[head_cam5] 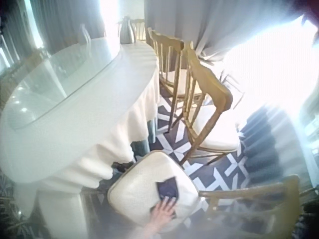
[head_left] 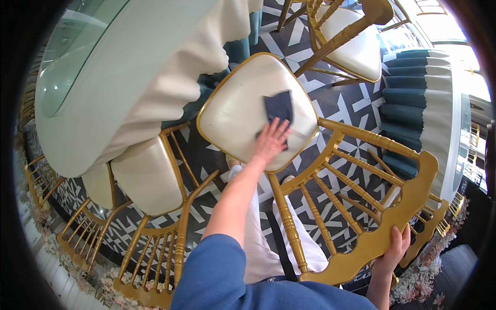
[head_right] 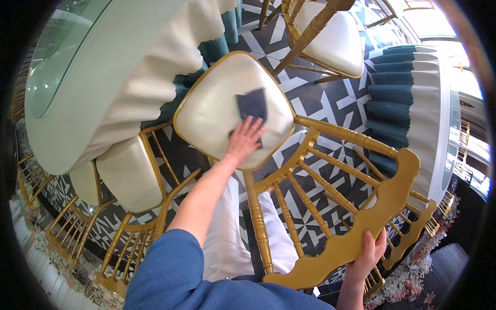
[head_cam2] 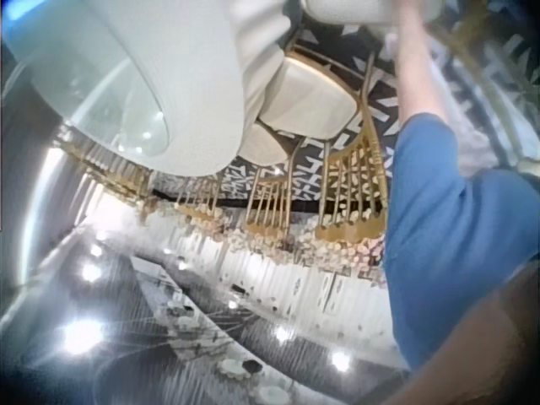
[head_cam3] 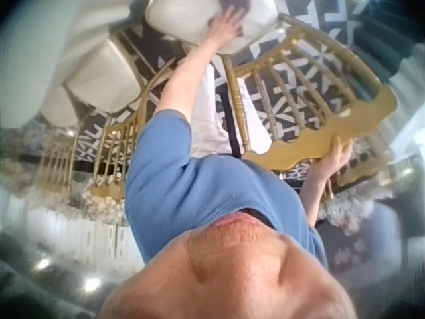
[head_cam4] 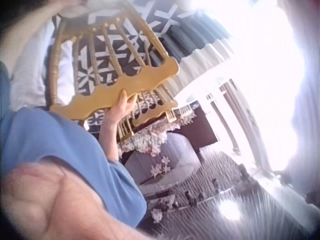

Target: The person wipes the backrest, seat, and slats of several gold-colored chairs with a cloth and wipes the surface of a large white round table.

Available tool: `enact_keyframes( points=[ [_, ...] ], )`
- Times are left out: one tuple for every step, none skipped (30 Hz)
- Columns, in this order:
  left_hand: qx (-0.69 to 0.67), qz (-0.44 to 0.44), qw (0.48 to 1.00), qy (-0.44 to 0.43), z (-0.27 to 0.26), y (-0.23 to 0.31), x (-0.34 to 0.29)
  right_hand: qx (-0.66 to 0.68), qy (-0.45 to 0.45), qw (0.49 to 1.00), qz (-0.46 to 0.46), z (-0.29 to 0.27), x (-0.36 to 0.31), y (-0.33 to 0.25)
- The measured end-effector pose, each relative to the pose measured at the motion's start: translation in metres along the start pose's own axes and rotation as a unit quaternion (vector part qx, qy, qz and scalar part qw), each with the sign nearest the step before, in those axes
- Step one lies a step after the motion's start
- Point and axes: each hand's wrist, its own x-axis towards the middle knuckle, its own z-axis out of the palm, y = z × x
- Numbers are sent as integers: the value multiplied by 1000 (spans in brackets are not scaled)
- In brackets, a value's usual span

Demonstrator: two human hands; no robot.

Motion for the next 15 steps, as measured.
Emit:
enact_keyframes(
  points=[
    [9, 58, 998, -15, 11, 17, 4, -2, 6, 1000, 4, 1, 0, -1],
    [17, 117, 993, -30, 20, 34, 8, 0, 14, 1000, 9, 4, -1, -1],
    [36, 192, 980, -46, 27, 45, 2, 1, 21, 1000, 14, 5, -1, -2],
    [46, 225, 971, -63, 36, 51, -6, 10, 33, 999, 6, 4, 1, 2],
    [60, 258, 961, -81, 41, 52, -15, 10, 38, 999, 5, 3, 1, 2],
    [74, 290, 949, -100, 46, 51, -18, 11, 42, 999, 4, 3, 1, 2],
    [69, 296, 947, -108, 43, 48, -11, 13, 48, 999, 3, 4, 1, 2],
    [64, 302, 944, -117, 39, 45, -3, 21, 49, 999, 7, 6, 0, 1],
    [59, 309, 941, -126, 37, 43, 6, 22, 52, 998, 10, 6, 0, 0],
    [50, 298, 948, -103, 24, 46, 24, 20, 55, 998, 14, 5, 0, 0],
    [42, 277, 954, -104, 13, 48, 47, 19, 59, 998, 16, 5, 0, 0],
    [33, 251, 962, -105, 5, 50, 71, 11, 61, 998, 16, 4, 1, 0],
    [23, 223, 969, -105, 2, 50, 95, 8, 56, 998, 11, 4, 2, 1],
    [59, 190, 974, -112, 4, 47, 118, 3, 48, 999, 5, 3, 2, 2],
    [95, 157, 976, -118, 5, 43, 142, -2, 42, 999, 0, 2, 3, 3]
  ],
)
